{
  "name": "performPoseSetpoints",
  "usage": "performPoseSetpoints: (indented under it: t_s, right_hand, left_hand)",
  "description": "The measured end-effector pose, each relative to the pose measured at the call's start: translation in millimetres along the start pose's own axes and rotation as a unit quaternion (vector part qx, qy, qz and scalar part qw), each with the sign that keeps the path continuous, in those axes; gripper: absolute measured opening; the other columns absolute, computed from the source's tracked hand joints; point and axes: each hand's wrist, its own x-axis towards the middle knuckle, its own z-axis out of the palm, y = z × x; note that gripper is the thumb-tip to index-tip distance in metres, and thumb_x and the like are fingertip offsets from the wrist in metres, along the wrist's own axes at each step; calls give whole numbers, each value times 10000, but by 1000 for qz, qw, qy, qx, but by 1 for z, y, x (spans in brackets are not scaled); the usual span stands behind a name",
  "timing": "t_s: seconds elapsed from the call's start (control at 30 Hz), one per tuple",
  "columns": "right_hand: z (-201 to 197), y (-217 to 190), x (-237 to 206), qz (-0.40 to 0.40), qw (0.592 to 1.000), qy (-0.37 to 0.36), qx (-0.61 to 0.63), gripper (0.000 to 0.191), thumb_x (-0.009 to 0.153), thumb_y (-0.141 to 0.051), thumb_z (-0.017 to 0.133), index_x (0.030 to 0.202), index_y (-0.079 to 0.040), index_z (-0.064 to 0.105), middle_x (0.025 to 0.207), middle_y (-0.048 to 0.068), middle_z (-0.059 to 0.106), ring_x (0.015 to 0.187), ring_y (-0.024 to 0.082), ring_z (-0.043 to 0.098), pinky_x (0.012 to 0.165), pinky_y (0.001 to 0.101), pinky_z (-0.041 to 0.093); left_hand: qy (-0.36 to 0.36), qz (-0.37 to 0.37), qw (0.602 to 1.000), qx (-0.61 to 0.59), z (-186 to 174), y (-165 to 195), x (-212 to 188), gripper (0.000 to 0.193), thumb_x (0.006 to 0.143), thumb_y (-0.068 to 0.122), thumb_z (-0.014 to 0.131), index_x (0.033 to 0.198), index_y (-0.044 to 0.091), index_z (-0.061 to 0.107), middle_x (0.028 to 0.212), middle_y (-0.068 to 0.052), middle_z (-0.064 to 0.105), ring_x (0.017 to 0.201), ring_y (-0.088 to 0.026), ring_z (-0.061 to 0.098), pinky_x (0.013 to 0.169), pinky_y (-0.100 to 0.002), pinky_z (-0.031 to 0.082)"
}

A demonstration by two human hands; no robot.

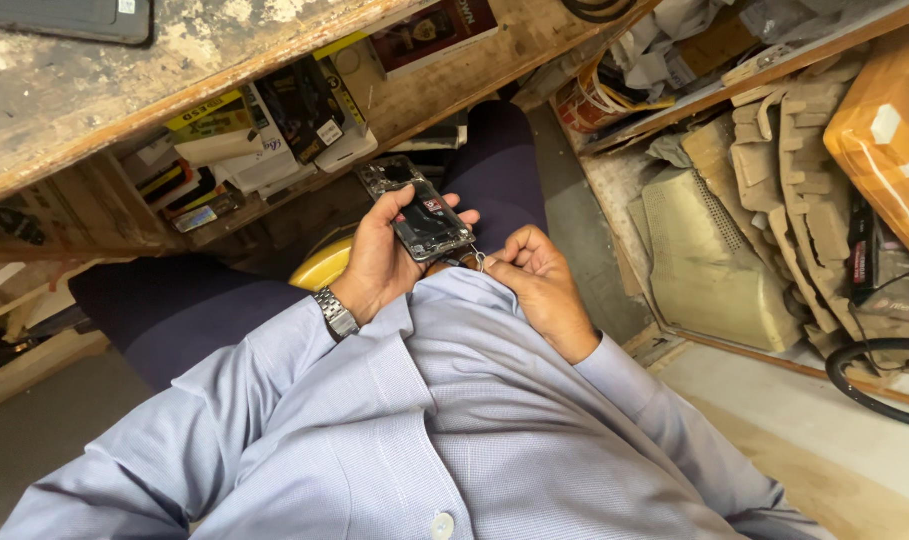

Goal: The person holds a smartphone with its back cover removed and uses a screwdriver to work on the internal components, manipulating small parts and the battery area by hand. They then reattach the back cover, press it into place, and power the phone on to view the screen.

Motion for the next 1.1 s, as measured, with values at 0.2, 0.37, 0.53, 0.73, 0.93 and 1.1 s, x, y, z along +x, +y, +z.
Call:
performPoseSetpoints:
  t_s: [0.2, 0.37, 0.53, 0.73, 0.93, 1.1]
  right_hand:
    - [-4, 5, 1, -1, 1000, 3, -5, 203, 953, 59, 658, 937, -83, 514, 903, 48, 690, 834, 83, 646, 778, 234, 530]
    - [-8, 10, 2, -18, 1000, -1, -22, 213, 951, 78, 654, 944, -79, 510, 895, 45, 673, 816, 77, 632, 753, 233, 522]
    - [-6, 14, 2, -59, 997, -3, -52, 243, 925, 126, 627, 939, -75, 491, 901, 39, 649, 837, 69, 626, 774, 227, 528]
    - [7, 11, -6, -101, 994, 8, -45, 273, 922, 163, 608, 957, -72, 475, 938, 45, 622, 847, 65, 607, 780, 222, 515]
    - [-2, 13, -3, -91, 994, -3, -59, 272, 911, 159, 599, 954, -79, 474, 948, 52, 641, 884, 83, 621, 835, 235, 527]
    - [-35, 23, -28, -140, 976, -26, -165, 222, 981, 88, 676, 1005, -60, 512, 949, -16, 462, 899, 62, 496, 853, 234, 496]
  left_hand:
    - [11, 38, 999, -1, -4, -3, 4, 482, 1013, 383, 464, 1268, -19, 541, 1290, -200, 645, 1201, -360, 681, 1040, -537, 544]
    - [-64, 101, 990, 79, -8, -5, 5, 469, 1043, 301, 453, 1302, -71, 571, 1216, -303, 687, 1097, -374, 699, 965, -488, 586]
    - [-33, 155, 984, 85, -8, -7, 8, 345, 1024, 191, 463, 1254, -57, 531, 1235, -204, 661, 1082, -390, 714, 886, -512, 628]
    - [-37, 154, 985, 63, -3, -8, 8, 354, 993, 160, 467, 1299, -14, 509, 1235, -209, 656, 1086, -403, 710, 872, -515, 631]
    - [-54, 152, 984, 74, 1, -7, 6, 363, 982, 137, 492, 1314, -9, 505, 1222, -207, 646, 1072, -384, 715, 865, -482, 638]
    - [-84, 163, 936, 299, 37, 1, 2, 375, 1039, 162, 596, 1260, -141, 615, 1100, -317, 729, 963, -332, 739, 837, -410, 622]
